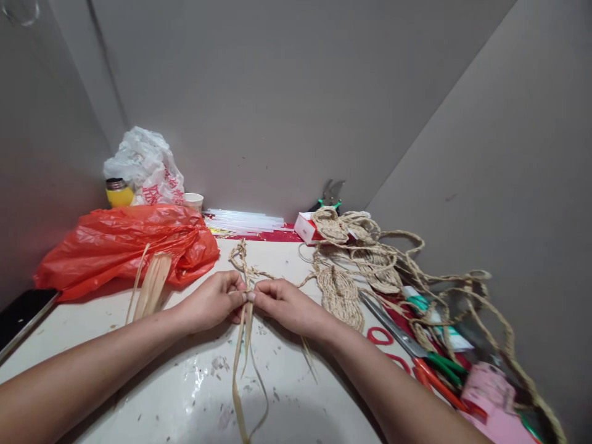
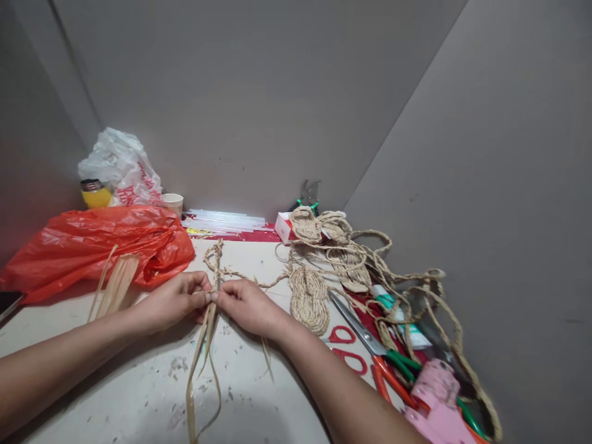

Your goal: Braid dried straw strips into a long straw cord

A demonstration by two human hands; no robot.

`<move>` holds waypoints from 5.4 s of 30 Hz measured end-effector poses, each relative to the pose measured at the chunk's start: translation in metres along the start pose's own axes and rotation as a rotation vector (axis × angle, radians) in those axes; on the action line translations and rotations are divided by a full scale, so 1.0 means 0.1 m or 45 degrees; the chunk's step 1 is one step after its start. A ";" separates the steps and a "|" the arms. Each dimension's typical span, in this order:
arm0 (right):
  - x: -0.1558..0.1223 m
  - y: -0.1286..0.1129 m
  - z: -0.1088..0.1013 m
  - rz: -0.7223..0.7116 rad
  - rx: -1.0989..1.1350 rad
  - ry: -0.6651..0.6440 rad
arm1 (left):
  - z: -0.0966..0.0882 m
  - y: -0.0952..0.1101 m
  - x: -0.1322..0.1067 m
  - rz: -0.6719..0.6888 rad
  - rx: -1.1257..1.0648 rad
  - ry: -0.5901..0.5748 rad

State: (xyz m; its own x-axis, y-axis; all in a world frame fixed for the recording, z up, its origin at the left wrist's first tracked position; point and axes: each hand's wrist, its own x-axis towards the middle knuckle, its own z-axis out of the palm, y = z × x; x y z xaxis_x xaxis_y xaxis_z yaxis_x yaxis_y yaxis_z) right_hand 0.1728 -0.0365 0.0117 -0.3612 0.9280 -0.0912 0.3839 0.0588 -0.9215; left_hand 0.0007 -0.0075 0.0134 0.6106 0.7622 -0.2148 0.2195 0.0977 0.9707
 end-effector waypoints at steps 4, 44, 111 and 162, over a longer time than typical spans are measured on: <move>0.00 0.03 0.00 0.023 0.152 -0.062 | -0.01 0.00 -0.01 0.019 0.126 -0.030; -0.05 -0.08 0.21 0.305 0.932 -0.030 | 0.13 0.24 -0.16 -0.150 -0.040 0.215; -0.15 -0.07 0.18 0.073 -0.423 0.139 | -0.07 0.01 0.01 -0.347 -0.119 -0.237; -0.05 -0.07 0.47 0.516 0.785 0.152 | -0.25 -0.05 -0.11 0.044 0.321 -0.169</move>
State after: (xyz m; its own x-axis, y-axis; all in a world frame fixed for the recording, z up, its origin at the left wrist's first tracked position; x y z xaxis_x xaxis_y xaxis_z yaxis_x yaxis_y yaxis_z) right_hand 0.1313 -0.0586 0.0009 -0.1845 0.8689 -0.4593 -0.0914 -0.4805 -0.8722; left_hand -0.0259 -0.0004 0.0135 0.7114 0.6705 -0.2106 0.3690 -0.1014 0.9239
